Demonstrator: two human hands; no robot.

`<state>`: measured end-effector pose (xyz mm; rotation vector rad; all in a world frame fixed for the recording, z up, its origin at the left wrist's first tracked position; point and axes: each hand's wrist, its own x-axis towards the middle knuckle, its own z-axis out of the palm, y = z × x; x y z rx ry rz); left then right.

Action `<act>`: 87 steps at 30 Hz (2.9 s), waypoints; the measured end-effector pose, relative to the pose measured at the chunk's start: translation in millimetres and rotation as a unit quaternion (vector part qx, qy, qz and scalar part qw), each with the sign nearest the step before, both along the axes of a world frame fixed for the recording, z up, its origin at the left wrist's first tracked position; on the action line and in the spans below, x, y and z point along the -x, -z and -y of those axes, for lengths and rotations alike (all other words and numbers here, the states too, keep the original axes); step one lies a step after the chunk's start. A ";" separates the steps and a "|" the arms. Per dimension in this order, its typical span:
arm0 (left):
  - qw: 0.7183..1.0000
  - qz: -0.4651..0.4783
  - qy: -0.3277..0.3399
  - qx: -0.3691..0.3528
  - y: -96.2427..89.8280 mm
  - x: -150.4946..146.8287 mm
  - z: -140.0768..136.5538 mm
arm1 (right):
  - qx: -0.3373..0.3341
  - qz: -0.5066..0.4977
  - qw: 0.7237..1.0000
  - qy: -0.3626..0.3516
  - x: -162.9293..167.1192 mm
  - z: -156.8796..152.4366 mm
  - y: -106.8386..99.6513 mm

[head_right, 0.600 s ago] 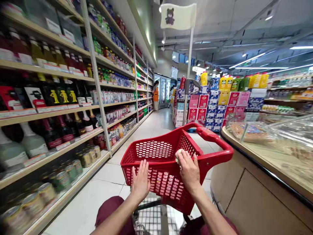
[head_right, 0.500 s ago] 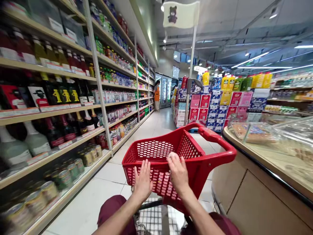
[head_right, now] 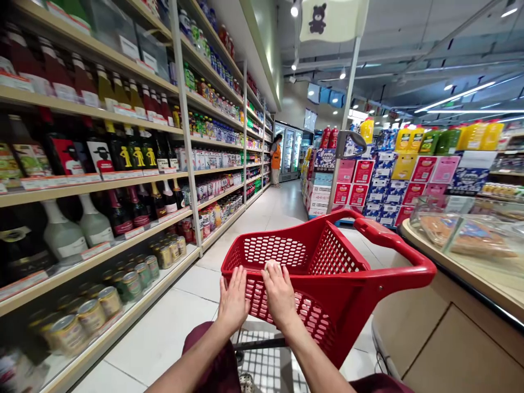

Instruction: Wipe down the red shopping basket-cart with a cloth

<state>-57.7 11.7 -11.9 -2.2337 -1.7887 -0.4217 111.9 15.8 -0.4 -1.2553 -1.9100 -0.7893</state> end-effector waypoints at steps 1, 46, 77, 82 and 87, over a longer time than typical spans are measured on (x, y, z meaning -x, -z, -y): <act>1.000 0.008 -0.025 0.008 -0.1 7.5 -1.4 | 0.007 -0.003 1.000 0.002 -1.6 -0.1 -0.6; 0.989 -0.021 0.140 -0.029 -14.5 -76.4 1.1 | -0.054 -0.073 0.986 0.142 -130.8 31.3 -43.1; 0.988 -0.018 0.152 -0.014 -22.0 -117.9 2.2 | -0.126 -0.114 0.954 0.248 -221.6 44.8 -65.7; 0.983 -0.020 0.179 -0.030 -24.7 -124.2 2.7 | -0.056 0.011 0.989 0.139 -206.0 41.4 -57.1; 0.993 0.012 0.119 0.014 -25.2 -117.7 -5.7 | -0.111 -0.078 0.969 0.209 -229.0 31.7 -57.8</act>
